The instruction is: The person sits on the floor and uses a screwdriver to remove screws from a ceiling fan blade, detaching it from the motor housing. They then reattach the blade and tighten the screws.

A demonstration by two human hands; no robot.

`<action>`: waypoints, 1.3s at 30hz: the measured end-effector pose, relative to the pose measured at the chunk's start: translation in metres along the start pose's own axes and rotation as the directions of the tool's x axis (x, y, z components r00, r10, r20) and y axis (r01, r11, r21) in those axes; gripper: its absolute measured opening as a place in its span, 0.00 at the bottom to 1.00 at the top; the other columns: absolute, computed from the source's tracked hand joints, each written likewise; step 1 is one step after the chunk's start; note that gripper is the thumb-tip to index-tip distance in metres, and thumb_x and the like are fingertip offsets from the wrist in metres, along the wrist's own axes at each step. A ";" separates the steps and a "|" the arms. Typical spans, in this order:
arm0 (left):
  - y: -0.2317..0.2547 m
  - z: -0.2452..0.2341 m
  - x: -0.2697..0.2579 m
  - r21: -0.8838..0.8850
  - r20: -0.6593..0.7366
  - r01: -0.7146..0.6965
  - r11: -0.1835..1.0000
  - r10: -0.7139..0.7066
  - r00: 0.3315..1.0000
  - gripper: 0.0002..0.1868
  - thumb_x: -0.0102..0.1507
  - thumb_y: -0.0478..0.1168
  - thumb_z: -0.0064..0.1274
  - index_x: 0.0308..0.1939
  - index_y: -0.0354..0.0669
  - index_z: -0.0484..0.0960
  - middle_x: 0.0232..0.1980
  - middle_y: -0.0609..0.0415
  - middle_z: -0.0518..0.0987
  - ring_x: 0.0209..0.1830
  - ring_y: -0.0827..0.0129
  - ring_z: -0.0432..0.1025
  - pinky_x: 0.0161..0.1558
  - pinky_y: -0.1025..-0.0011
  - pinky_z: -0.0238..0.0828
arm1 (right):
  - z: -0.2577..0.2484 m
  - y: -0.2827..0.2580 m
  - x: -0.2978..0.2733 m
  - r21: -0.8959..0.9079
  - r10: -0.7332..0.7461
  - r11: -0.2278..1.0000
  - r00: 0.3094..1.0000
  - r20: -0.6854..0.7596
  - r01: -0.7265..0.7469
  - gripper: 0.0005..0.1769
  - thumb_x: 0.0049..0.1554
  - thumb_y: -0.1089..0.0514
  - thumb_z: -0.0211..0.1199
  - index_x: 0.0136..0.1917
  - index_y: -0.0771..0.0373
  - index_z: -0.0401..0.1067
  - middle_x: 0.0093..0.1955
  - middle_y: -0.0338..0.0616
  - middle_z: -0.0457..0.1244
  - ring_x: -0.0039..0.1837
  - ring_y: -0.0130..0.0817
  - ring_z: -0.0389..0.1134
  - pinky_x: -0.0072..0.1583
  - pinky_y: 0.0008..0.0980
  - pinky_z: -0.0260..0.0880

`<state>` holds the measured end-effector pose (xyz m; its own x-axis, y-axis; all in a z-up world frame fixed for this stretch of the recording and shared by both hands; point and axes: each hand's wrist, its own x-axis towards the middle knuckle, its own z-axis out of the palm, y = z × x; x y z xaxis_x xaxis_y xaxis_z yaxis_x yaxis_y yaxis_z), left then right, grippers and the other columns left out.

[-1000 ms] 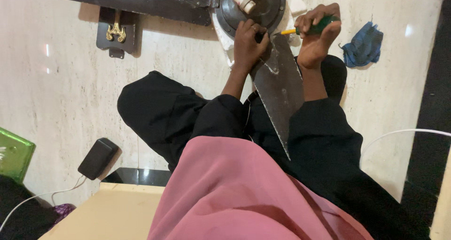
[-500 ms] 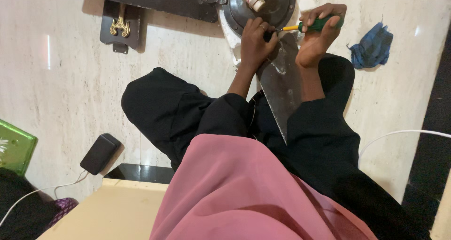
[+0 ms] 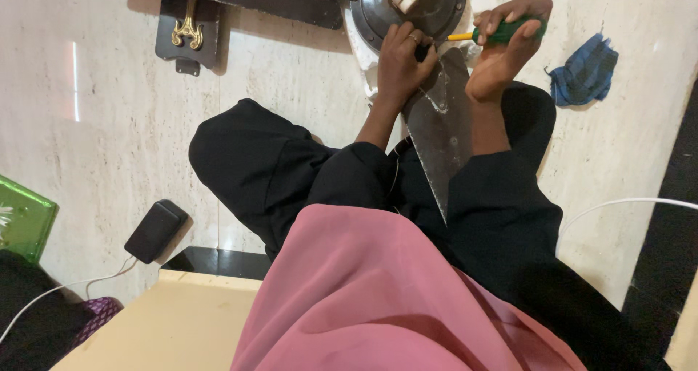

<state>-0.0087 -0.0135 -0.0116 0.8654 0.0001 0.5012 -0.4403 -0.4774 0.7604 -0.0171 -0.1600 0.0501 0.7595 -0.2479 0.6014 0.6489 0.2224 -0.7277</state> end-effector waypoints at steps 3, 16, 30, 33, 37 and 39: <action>0.001 0.001 0.000 0.010 -0.006 -0.009 1.000 0.009 1.000 0.08 0.54 0.36 0.64 0.33 0.42 0.81 0.38 0.54 0.73 0.44 0.58 0.69 0.48 0.61 0.69 | 0.001 -0.002 0.000 0.003 0.014 1.000 1.000 -0.009 -0.014 0.24 0.70 0.34 0.48 0.53 0.57 0.58 0.43 0.42 0.56 0.38 0.31 0.57 0.51 0.32 0.66; 0.000 0.001 -0.001 0.035 0.022 0.015 0.999 -0.015 1.000 0.09 0.54 0.37 0.63 0.34 0.40 0.81 0.38 0.54 0.73 0.44 0.58 0.69 0.48 0.61 0.68 | 0.001 0.010 -0.003 -0.029 0.019 0.999 0.999 0.036 -0.018 0.23 0.70 0.35 0.49 0.53 0.57 0.58 0.43 0.41 0.56 0.40 0.31 0.58 0.46 0.28 0.66; -0.001 0.001 -0.001 0.037 0.034 0.001 0.999 -0.003 0.999 0.11 0.52 0.37 0.65 0.35 0.40 0.80 0.39 0.52 0.73 0.44 0.57 0.69 0.47 0.60 0.68 | 0.014 0.004 0.011 -0.151 0.195 0.975 0.947 0.254 -0.160 0.24 0.74 0.35 0.44 0.64 0.57 0.61 0.49 0.41 0.59 0.48 0.29 0.61 0.58 0.29 0.67; 0.001 0.000 -0.003 0.017 0.000 -0.014 1.000 0.014 1.000 0.11 0.53 0.37 0.65 0.36 0.41 0.80 0.40 0.53 0.73 0.44 0.57 0.69 0.48 0.61 0.68 | 0.026 -0.013 0.015 -0.161 0.218 0.971 0.932 0.290 -0.177 0.27 0.74 0.34 0.38 0.65 0.56 0.64 0.50 0.39 0.60 0.51 0.28 0.64 0.59 0.29 0.68; 0.002 -0.002 -0.002 0.022 -0.003 -0.007 1.000 0.007 1.000 0.11 0.54 0.37 0.63 0.39 0.41 0.81 0.41 0.53 0.73 0.45 0.57 0.69 0.49 0.61 0.69 | 0.034 -0.043 0.025 -0.265 0.293 0.941 0.900 0.322 -0.212 0.28 0.76 0.36 0.39 0.66 0.59 0.67 0.54 0.40 0.64 0.58 0.29 0.69 0.64 0.31 0.67; 0.001 -0.002 -0.003 0.013 0.011 -0.014 1.000 0.014 1.000 0.11 0.55 0.37 0.63 0.41 0.42 0.82 0.41 0.52 0.73 0.45 0.57 0.69 0.49 0.61 0.68 | 0.033 -0.058 0.033 -0.333 0.294 0.925 0.899 0.324 -0.182 0.26 0.77 0.39 0.43 0.67 0.62 0.70 0.58 0.42 0.65 0.61 0.29 0.68 0.65 0.31 0.68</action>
<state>-0.0127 -0.0128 -0.0115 0.8618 -0.0164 0.5070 -0.4492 -0.4890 0.7477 -0.0280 -0.1503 0.1225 0.8886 0.1481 0.4341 0.4466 -0.0631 -0.8925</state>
